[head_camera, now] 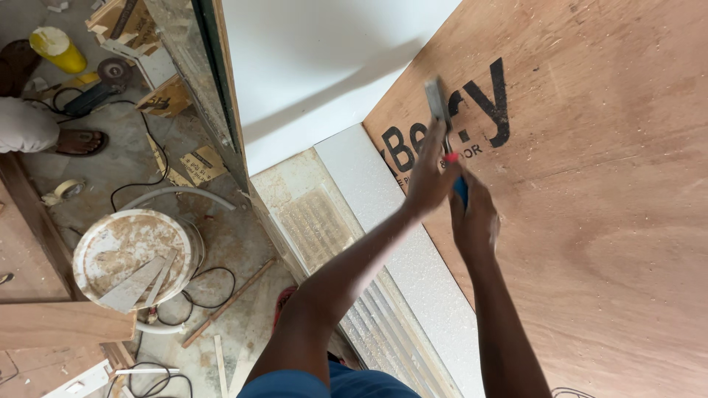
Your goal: The person uses a circular saw to cut a piece of wood on a workbench. They then measure and handle a wooden strip and a metal ruler. Finally, the person uses a scraper to remove printed text and logos from a large plywood sheet.
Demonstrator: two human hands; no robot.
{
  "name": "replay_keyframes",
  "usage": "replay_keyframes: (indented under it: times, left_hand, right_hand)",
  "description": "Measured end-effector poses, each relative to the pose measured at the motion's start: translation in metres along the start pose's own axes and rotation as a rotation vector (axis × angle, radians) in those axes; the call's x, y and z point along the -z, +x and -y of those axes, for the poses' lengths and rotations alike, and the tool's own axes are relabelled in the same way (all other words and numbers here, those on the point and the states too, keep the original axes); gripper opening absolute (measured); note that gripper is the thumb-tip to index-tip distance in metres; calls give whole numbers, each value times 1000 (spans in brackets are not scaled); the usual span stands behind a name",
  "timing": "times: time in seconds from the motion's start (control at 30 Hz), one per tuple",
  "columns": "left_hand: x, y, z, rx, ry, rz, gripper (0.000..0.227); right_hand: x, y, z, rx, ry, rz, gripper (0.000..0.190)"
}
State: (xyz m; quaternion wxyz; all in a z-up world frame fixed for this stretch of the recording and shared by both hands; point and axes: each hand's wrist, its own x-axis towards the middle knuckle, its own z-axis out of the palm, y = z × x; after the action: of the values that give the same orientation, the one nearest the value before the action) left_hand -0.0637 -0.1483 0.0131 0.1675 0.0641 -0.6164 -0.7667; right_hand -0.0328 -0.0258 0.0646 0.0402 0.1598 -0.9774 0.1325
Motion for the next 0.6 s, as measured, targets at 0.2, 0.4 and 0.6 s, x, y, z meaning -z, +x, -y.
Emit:
replay_keyframes:
  times: [0.2, 0.4, 0.6]
  left_hand:
    - [-26, -75, -29, -89, -13, 166, 87]
    - [-37, -66, -67, -93, 31, 210, 84]
    - [-44, -26, -71, -264, 180, 44, 82]
  right_hand:
    - [4, -78, -60, -32, -42, -79, 46]
    - [27, -66, -52, 102, -80, -283, 38]
    - [54, -27, -10, -15, 123, -246, 38]
